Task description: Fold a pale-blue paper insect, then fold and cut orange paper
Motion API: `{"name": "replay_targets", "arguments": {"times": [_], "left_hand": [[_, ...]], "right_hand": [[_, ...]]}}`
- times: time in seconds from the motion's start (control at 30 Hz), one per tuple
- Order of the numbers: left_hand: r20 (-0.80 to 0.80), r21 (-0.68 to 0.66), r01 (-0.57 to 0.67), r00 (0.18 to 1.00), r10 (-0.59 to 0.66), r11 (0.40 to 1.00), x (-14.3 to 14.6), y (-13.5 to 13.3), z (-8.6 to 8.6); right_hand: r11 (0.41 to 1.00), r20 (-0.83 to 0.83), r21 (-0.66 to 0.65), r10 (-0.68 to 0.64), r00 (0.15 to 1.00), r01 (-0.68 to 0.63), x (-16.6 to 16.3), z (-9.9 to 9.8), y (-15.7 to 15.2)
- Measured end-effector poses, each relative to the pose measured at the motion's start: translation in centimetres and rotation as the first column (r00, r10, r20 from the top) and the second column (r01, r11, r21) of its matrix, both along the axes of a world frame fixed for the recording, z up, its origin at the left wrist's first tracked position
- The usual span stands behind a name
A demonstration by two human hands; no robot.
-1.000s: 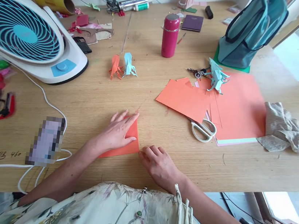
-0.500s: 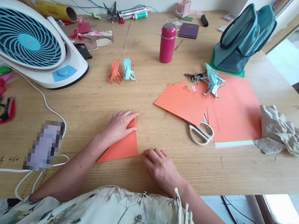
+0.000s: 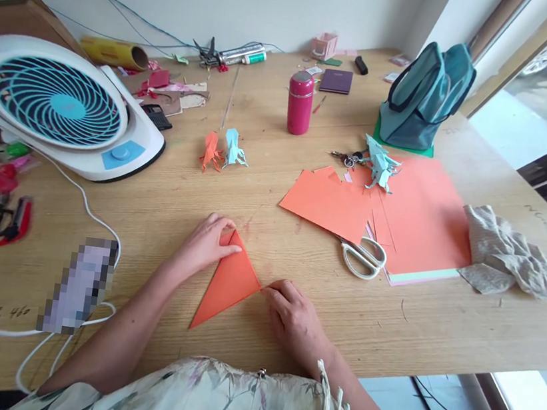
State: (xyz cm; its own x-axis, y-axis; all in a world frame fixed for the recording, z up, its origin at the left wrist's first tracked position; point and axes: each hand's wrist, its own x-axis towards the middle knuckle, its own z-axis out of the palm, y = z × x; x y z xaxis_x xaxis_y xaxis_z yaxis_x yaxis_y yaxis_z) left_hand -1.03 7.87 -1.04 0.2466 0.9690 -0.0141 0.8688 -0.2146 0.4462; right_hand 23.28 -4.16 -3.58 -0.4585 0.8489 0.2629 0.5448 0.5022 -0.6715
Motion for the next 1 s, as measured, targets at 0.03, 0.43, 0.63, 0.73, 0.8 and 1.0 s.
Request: {"name": "replay_targets", "arguments": {"times": [0.03,0.43,0.63,0.73,0.8,1.0], "left_hand": [[-0.056,-0.024,-0.022,0.998,0.021,0.999,0.2,-0.2,0.2],[-0.080,-0.187,-0.222,0.974,0.210,0.957,1.7,-1.7,1.6],[0.133,-0.271,-0.175,0.967,0.217,0.946,0.2,-1.7,0.9],[0.306,-0.326,-0.083,0.933,0.188,0.942,-0.2,-1.6,1.3],[0.407,-0.335,-0.029,0.897,0.172,0.942,0.0,-1.6,1.9],[0.763,-0.332,0.072,0.607,0.223,0.940,1.7,-2.0,4.4]], "right_hand": [[1.000,-0.010,-0.005,-0.008,1.000,0.008,0.0,-0.1,0.0],[0.994,-0.107,-0.087,-0.078,0.991,0.069,0.0,-0.3,0.2],[0.980,-0.205,-0.132,-0.172,0.964,0.147,0.2,-0.1,0.2],[0.949,-0.296,-0.201,-0.295,0.909,0.242,0.3,0.0,0.6],[0.928,-0.353,-0.267,-0.344,0.870,0.258,0.1,0.3,1.3],[0.888,-0.489,-0.452,-0.326,0.810,0.084,-1.5,2.8,4.1]]}}
